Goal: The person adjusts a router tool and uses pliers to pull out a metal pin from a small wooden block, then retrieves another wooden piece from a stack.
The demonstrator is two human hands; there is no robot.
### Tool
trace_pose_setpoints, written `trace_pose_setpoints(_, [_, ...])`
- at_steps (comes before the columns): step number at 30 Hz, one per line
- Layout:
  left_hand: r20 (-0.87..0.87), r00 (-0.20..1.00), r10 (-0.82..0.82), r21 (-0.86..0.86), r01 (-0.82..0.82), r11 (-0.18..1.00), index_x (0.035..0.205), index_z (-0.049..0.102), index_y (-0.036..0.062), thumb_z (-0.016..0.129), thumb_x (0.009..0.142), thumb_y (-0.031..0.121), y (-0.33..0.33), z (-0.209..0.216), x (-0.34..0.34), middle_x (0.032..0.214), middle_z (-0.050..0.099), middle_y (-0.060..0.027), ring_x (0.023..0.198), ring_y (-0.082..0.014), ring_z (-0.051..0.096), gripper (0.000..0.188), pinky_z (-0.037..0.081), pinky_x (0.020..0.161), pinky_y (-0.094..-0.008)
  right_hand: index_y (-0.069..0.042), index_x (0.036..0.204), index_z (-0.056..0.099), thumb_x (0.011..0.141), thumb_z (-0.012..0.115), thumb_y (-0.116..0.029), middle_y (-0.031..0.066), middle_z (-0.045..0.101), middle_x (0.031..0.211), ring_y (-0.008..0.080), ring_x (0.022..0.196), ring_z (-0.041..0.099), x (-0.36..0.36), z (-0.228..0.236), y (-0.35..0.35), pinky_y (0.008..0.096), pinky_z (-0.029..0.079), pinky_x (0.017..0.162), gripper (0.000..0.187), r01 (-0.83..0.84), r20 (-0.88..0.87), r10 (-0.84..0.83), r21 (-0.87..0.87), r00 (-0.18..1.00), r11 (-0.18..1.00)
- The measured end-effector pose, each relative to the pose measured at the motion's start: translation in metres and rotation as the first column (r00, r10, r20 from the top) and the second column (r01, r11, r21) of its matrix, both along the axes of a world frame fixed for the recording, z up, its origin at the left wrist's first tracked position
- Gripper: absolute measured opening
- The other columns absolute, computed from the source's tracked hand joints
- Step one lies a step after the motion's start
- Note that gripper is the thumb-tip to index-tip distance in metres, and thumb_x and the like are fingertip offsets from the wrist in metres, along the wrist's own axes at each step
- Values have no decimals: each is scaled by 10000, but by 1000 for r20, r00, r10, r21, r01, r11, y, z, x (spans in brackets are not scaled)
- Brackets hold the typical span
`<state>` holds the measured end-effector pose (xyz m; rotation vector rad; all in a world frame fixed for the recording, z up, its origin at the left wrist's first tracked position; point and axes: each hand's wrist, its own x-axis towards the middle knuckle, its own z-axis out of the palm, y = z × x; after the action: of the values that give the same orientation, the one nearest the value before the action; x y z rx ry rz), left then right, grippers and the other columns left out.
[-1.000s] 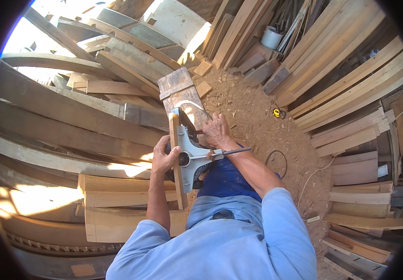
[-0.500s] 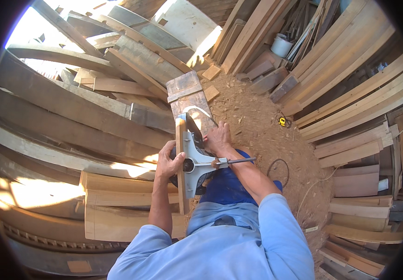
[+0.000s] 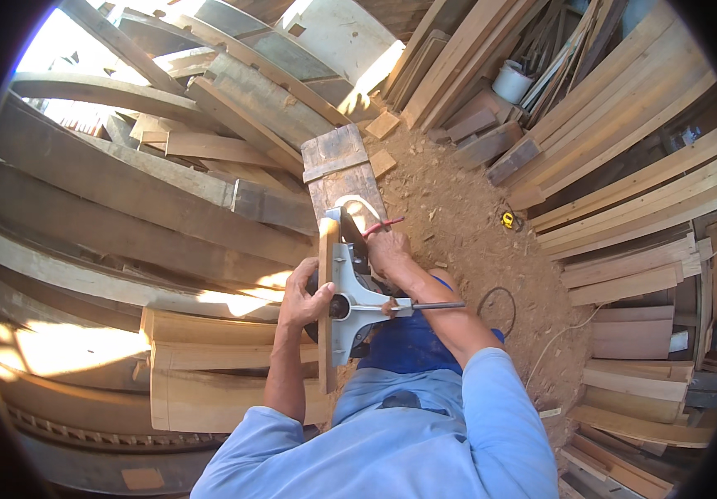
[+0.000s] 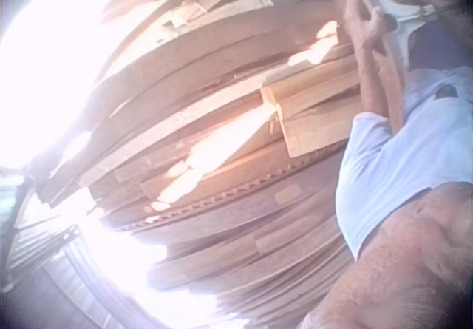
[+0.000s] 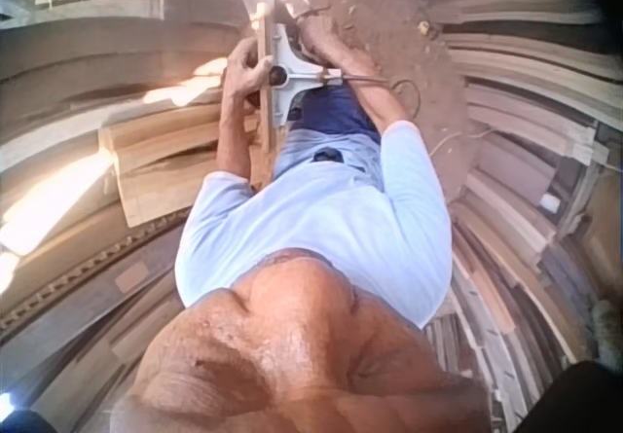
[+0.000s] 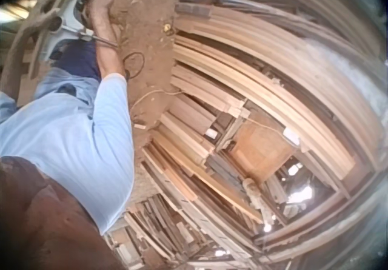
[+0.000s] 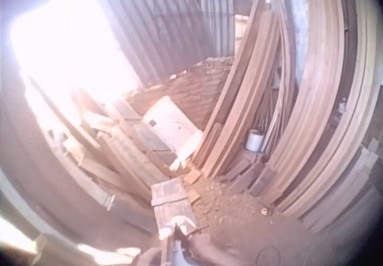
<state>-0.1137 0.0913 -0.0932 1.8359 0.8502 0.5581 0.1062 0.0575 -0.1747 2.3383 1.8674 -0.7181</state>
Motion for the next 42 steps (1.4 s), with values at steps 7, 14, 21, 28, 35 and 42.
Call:
trace_pose_setpoints(7, [-6,1000,-26,9,26,1000,1201,639,-63,695,755,319,-2,6,2,1125,670,-179,1097,-289,634,589,466,1001,-388,-68,1241,626,866,599,-108,212,640,1282,423,1133,639,29,-14,-10,515,547,898,378,333,-45,-335,286,941,898])
trace_pose_setpoints(14, [4,1000,-19,52,19,998,1192,653,-38,711,747,241,-1,3,6,1102,681,-211,1064,-349,658,528,495,972,-406,-130,1246,640,938,578,-182,159,598,1281,397,1244,523,20,-45,-12,535,368,1100,318,-38,128,-11,375,992,926])
trace_pose_setpoints(21, [-57,993,103,-2,-103,995,1163,661,-41,704,767,223,-5,1,0,1088,688,-201,1036,-320,671,478,508,942,-398,-80,1223,561,897,652,-202,217,576,1154,408,1118,587,3,-42,-24,505,510,902,360,82,-52,-74,160,996,984])
trace_pose_setpoints(28, [-95,983,158,-90,-167,982,1194,662,-39,710,780,240,-4,-4,2,1128,696,-197,1050,-295,679,502,515,940,-393,-44,1287,521,675,831,-327,277,560,1188,452,1127,591,2,-30,-52,477,533,932,742,214,-8,-214,-26,977,976])
trace_pose_setpoints(35, [-97,982,163,-100,-172,980,1209,671,-21,710,809,230,-10,1,18,1073,720,-158,992,-221,685,474,525,912,-352,18,849,687,798,704,-182,270,690,834,305,817,719,49,-65,-64,432,575,746,207,640,-480,-571,-27,666,768])
trace_pose_setpoints(42, [75,968,239,-208,-219,953,1165,674,-10,644,907,227,1,-27,-2,943,691,-60,852,-125,606,352,503,771,-305,51,959,621,922,546,-54,115,671,803,156,712,667,41,-8,-143,275,503,572,134,782,-919,-298,-380,-258,494])
